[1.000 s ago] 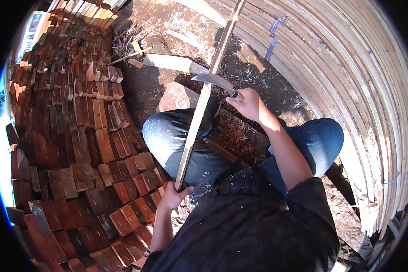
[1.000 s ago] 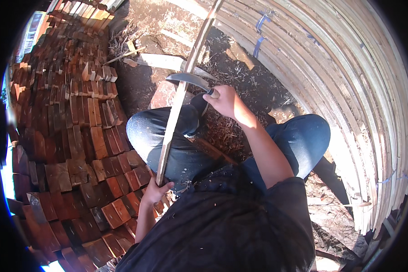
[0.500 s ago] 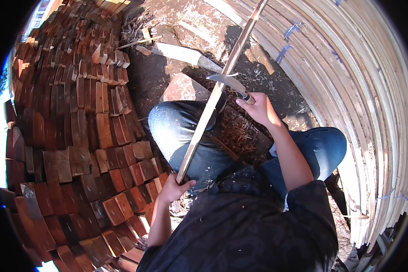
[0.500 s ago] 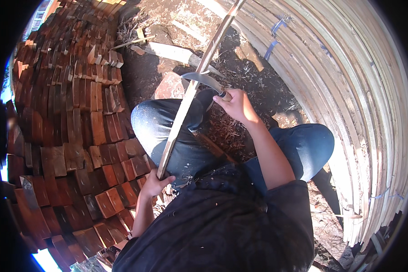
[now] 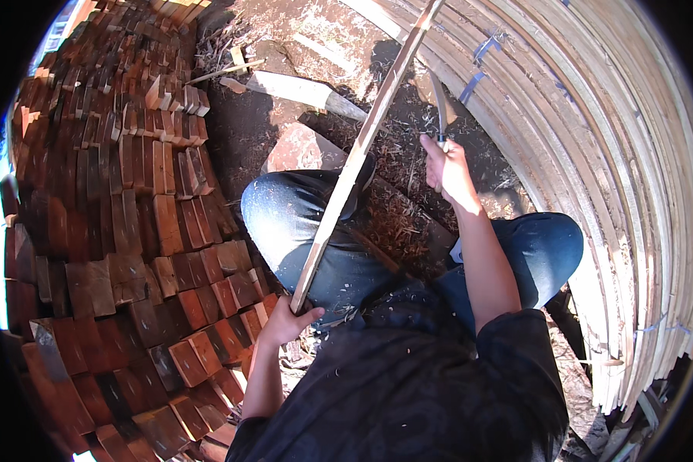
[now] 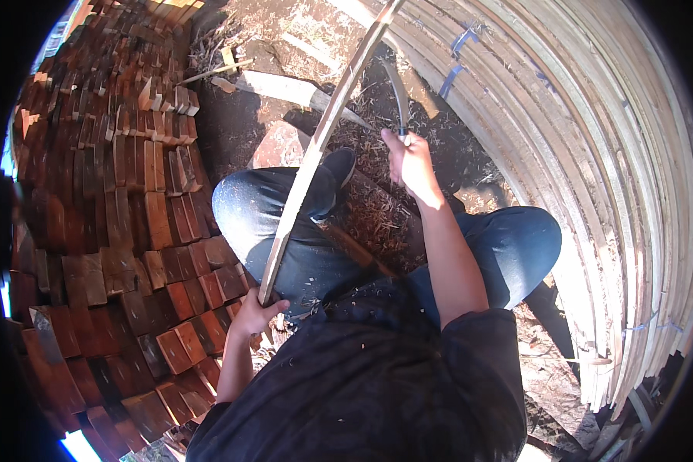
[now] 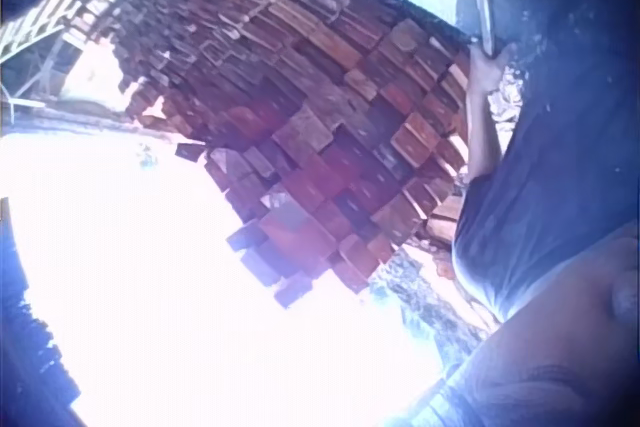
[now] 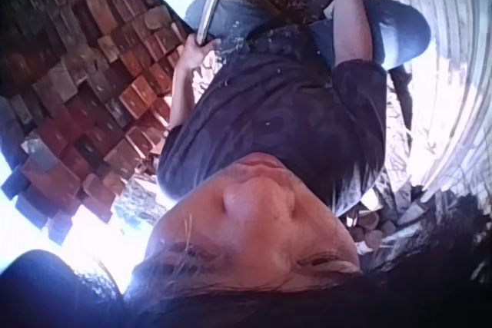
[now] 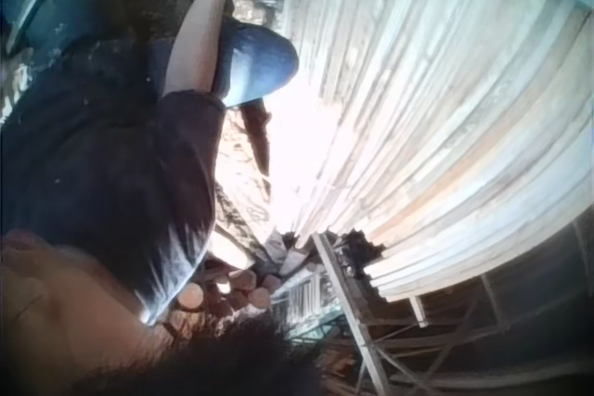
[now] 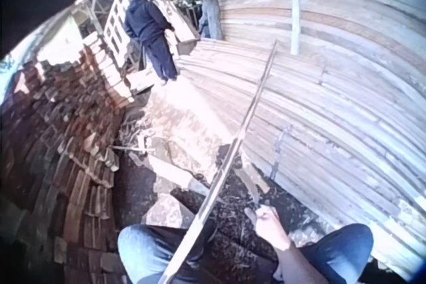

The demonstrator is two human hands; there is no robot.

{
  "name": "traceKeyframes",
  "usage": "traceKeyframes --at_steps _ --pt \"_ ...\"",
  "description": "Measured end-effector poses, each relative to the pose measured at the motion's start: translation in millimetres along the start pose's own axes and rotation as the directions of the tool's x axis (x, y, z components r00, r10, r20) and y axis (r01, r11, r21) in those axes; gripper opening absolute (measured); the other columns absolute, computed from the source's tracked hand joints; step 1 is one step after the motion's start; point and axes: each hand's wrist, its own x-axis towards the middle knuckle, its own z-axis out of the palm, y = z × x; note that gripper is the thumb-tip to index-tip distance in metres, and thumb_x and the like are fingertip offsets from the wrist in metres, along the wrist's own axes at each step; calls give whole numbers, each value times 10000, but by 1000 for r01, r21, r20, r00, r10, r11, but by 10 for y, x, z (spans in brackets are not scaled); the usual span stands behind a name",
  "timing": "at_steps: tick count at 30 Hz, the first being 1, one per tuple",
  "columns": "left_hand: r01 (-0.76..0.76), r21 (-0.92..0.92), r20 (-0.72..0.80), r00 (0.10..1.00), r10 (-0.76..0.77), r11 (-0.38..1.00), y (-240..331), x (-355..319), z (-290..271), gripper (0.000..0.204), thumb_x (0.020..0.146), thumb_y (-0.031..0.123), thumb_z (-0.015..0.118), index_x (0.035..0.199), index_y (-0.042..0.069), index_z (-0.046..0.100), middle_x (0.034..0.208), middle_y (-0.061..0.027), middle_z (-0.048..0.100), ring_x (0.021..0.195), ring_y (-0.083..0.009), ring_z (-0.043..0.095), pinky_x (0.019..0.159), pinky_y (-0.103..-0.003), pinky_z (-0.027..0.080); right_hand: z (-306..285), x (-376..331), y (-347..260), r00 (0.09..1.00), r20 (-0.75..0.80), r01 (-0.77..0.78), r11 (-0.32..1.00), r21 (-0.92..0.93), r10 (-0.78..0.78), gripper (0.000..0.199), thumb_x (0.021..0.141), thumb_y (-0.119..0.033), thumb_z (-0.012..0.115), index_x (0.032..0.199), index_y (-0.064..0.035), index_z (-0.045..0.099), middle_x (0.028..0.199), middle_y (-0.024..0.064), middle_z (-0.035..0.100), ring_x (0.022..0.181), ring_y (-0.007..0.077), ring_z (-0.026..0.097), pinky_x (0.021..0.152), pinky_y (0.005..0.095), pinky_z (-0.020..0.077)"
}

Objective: The person sits on the ground and uses a curved knife to shave thin strips from a long, thin piece of wood held between their legs. They repeatedly scrape the blade along the wood's surface to remove shavings.

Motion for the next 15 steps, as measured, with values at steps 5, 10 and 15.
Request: traceKeyframes --at_steps 5,10,15 --pt "7 -7 -65 998 -7 1000 -46 -16 28 388 776 256 752 577 29 509 520 28 445 506 -71 391 462 -272 331 2 -174 -152 994 -7 106 969 -221 -110 307 863 -225 652 665 -29 523 534 -48 374 533 54 333 484 272 325" --pt "-12 -33 -41 999 11 999 39 24 48 369 775 242 748 583 25 521 528 18 465 513 -79 408 475 -280 349 225 -335 -232 976 166 190 924 -333 -141 334 821 -284 688 706 13 589 513 21 476 505 75 405 480 311 369" --pt "17 -19 -27 999 -18 1000 56 -7 20 343 770 246 752 614 9 558 536 4 487 520 -83 428 484 -281 361 187 -203 -171 981 176 139 918 -371 -78 315 821 -268 689 709 11 599 494 -4 456 482 60 391 459 288 347"
